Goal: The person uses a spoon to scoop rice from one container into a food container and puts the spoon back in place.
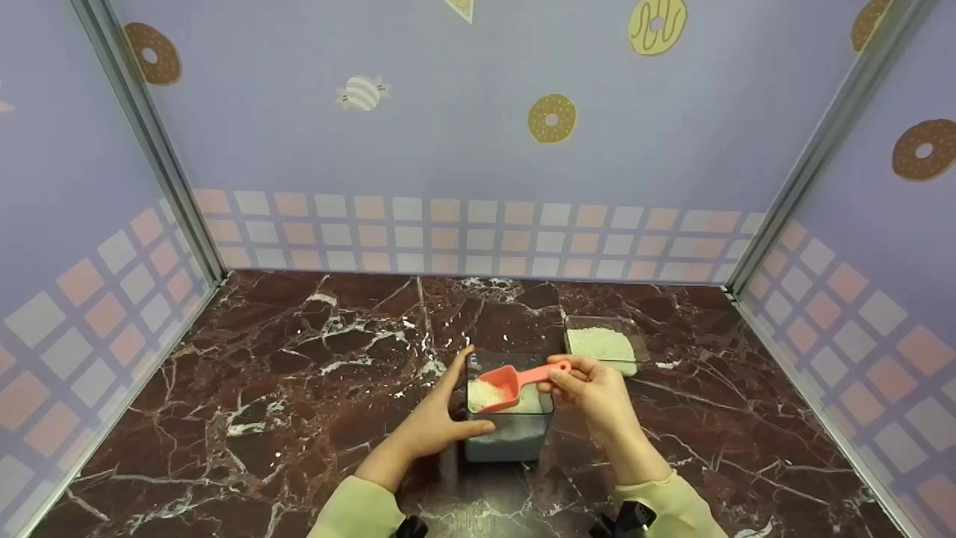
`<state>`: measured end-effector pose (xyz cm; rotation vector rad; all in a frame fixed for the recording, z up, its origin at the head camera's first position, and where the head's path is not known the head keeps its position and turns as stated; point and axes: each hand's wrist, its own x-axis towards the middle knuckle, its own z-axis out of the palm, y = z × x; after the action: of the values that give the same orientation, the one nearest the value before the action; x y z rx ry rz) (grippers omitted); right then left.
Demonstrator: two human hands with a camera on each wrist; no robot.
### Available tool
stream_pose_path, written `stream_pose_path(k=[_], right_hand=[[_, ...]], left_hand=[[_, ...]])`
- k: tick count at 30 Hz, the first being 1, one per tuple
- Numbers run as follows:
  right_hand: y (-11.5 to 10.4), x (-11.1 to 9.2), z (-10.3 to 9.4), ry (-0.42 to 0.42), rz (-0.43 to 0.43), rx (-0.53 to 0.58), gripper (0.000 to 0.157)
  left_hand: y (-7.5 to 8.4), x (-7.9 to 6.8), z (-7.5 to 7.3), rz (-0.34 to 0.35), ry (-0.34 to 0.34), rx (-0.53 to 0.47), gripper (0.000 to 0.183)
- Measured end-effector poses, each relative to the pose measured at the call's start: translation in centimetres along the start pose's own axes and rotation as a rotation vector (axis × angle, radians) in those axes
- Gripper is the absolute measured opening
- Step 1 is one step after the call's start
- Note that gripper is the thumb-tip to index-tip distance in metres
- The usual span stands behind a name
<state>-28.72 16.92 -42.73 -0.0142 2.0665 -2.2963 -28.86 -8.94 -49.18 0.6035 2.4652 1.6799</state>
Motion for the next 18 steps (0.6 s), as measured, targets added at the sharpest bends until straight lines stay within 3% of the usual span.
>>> stream_pose_path(k=[6, 18], right_hand=[[0.5, 0.8, -0.9, -0.038, 0.040, 0.035, 0.037], [1.3, 1.8, -2.5, -0.091, 0.124, 0.172, 0.029]], left_hand=[[0.1, 0.0, 0.0, 0.004, -0.005, -0.010, 0.120], [0.0, 0.0, 0.0, 0.010, 0.005, 0.026, 0.120]])
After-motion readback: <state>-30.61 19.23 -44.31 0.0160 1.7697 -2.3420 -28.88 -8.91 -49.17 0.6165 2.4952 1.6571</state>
